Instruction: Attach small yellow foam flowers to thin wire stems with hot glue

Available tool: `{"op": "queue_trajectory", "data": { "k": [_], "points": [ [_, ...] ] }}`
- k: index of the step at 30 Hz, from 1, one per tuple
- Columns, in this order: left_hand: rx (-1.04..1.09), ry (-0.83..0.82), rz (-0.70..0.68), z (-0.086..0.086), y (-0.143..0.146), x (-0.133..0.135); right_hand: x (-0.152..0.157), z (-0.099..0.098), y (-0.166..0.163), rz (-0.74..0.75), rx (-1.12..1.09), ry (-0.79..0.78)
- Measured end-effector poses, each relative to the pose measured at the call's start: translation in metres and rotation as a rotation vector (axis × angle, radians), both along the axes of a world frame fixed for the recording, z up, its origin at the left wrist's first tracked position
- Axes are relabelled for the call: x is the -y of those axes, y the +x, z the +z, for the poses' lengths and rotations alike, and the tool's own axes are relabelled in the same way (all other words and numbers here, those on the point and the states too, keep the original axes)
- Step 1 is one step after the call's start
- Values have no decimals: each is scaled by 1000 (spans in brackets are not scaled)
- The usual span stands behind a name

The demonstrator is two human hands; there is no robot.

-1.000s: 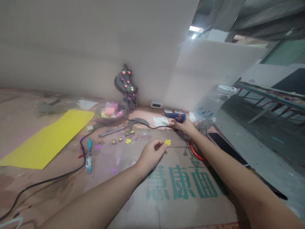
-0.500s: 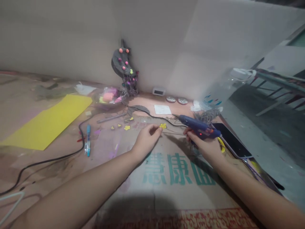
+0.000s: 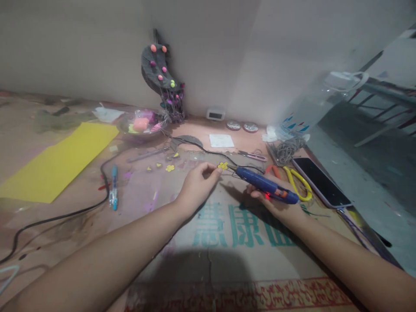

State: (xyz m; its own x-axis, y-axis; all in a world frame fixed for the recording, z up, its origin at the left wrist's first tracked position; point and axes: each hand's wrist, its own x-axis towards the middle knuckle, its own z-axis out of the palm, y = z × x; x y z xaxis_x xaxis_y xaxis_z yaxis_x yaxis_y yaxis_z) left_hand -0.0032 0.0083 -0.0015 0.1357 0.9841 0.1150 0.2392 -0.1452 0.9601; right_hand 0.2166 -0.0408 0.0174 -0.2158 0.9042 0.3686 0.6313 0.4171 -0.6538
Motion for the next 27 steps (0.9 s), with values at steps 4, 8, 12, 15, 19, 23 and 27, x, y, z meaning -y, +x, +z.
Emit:
{"op": "queue_trajectory", "data": {
  "k": [4,8,12,15,19,23,27],
  "points": [
    [-15,3,-12,0,0,1,0,3,-5,-6,27,3],
    [-23,9,-23,-1,0,1,-1,3,-7,10,6,-7],
    [-34,22,-27,0,0,2,-1,2,-7,2,8,2],
    [-38,21,-21,0,0,2,-1,1,-7,2,12,-1],
    [-42,31,-16,-1,1,2,-2,-1,-7,-1,20,-3],
    [-49,33,-17,-1,1,2,-2,-2,-6,2,15,9],
    [-58,42,-22,0,0,2,-2,-2,-6,15,6,11]
  ]
}}
